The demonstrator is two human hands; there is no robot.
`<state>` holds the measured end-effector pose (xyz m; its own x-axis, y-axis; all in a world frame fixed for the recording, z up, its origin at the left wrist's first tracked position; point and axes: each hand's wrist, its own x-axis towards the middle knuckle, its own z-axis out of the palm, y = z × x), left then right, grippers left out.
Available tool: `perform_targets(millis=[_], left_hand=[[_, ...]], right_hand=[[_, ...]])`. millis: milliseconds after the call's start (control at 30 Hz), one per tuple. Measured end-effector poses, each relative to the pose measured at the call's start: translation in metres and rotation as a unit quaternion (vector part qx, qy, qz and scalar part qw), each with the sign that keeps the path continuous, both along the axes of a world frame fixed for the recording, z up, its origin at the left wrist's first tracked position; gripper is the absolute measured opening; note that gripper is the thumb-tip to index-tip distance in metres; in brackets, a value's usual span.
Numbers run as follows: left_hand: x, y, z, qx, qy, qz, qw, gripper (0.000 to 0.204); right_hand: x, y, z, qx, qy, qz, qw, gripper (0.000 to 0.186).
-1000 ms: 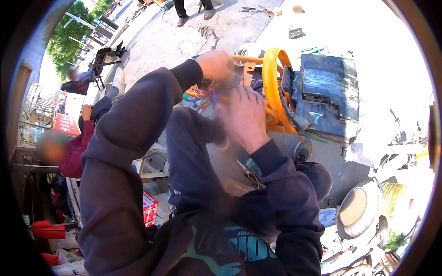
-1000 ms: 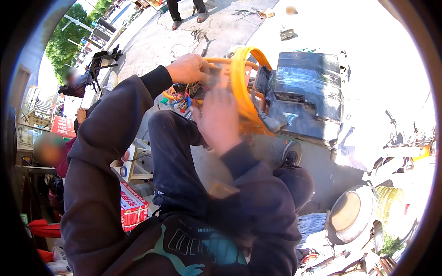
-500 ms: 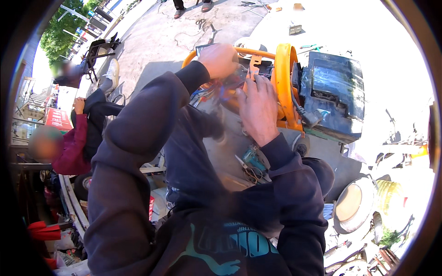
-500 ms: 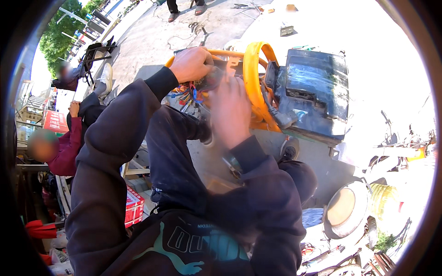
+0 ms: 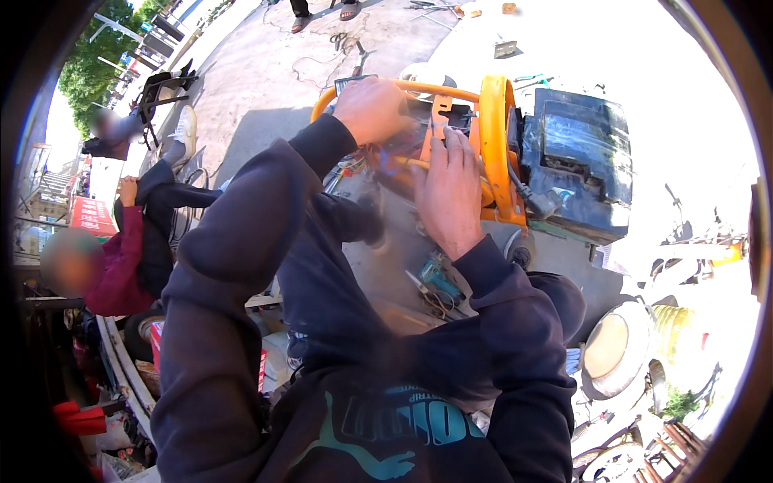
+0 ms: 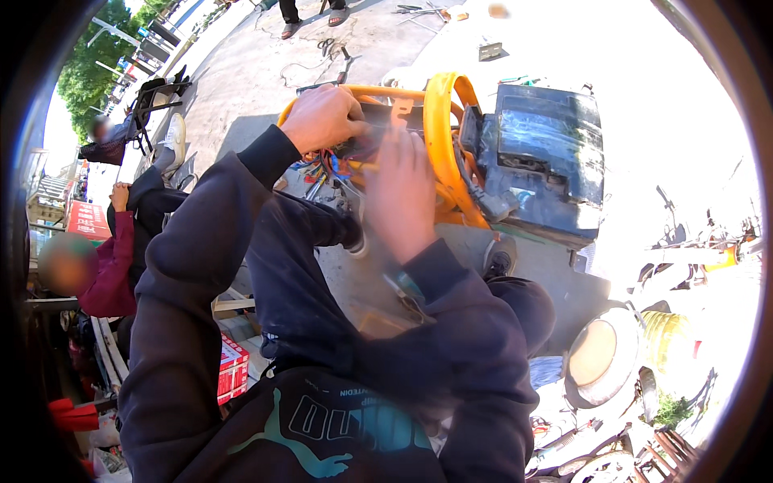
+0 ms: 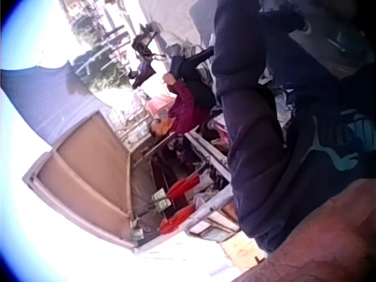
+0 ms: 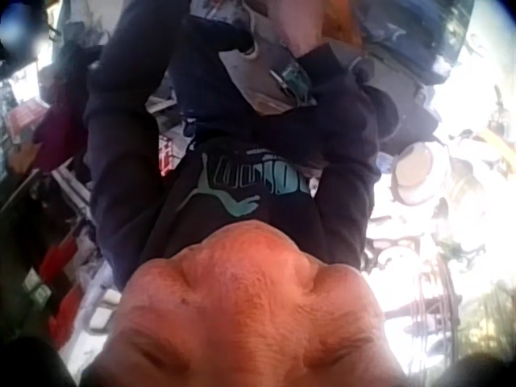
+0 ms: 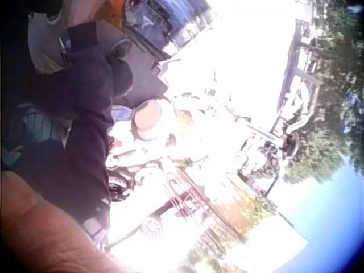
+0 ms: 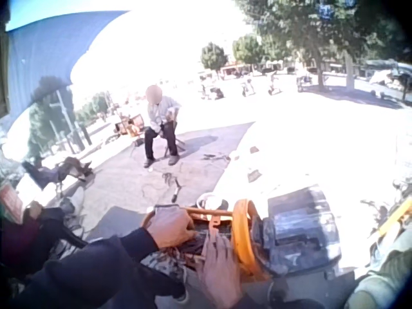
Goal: The person sits on the ground and repairs the electrical wiring of a yellow electric scooter. They strip wire ends, twist them together, and wrap the connections with blue electrical tape. The person uses pliers to cut and strip wires and a soldering iron to secure the connections.
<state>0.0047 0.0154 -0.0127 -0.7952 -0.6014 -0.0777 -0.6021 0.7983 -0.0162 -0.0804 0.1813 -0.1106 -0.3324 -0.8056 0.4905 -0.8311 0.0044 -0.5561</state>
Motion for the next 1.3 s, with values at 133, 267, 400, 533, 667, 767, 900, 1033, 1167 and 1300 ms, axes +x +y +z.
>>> perform_targets(millis=[133,267,400,533,667,767,900,1033,1167,1300], left_hand=[[0.019,0.008,-0.005,-0.079,0.129,0.020,0.988,0.027],[0.062,0.052,0.015,-0.200,0.364,-0.046,0.908,0.021],[0.156,0.154,-0.021,-0.099,0.362,-0.026,0.927,0.015],[0.249,0.243,-0.085,0.040,0.247,0.043,0.967,0.031],[0.309,0.316,-0.108,0.140,0.305,0.212,0.918,0.046],[0.339,0.315,-0.113,0.135,0.340,0.232,0.901,0.044],[0.403,0.291,-0.135,0.055,0.309,0.378,0.871,0.016],[0.500,0.211,-0.150,-0.087,0.222,0.588,0.773,0.035],[0.574,0.173,-0.180,-0.087,0.133,0.608,0.778,0.044],[0.593,0.185,-0.194,-0.103,0.137,0.578,0.798,0.035]], right_hand=[[0.000,0.007,-0.005,0.016,0.046,0.010,0.999,0.058],[-0.001,0.008,-0.007,0.004,0.058,0.000,0.998,0.058],[0.024,0.016,-0.003,-0.095,0.140,0.144,0.975,0.043],[0.059,0.038,-0.017,-0.025,0.104,0.356,0.928,0.029],[0.095,0.044,-0.060,0.047,0.099,0.410,0.905,0.038],[0.088,0.037,-0.107,0.215,0.140,0.353,0.900,0.037],[0.057,0.036,-0.175,0.405,0.105,0.245,0.874,0.041],[0.005,0.079,-0.238,0.513,0.097,0.219,0.824,0.034],[-0.002,0.095,-0.243,0.557,0.107,0.240,0.788,0.032],[0.043,0.075,-0.174,0.496,0.132,0.179,0.839,0.028]])
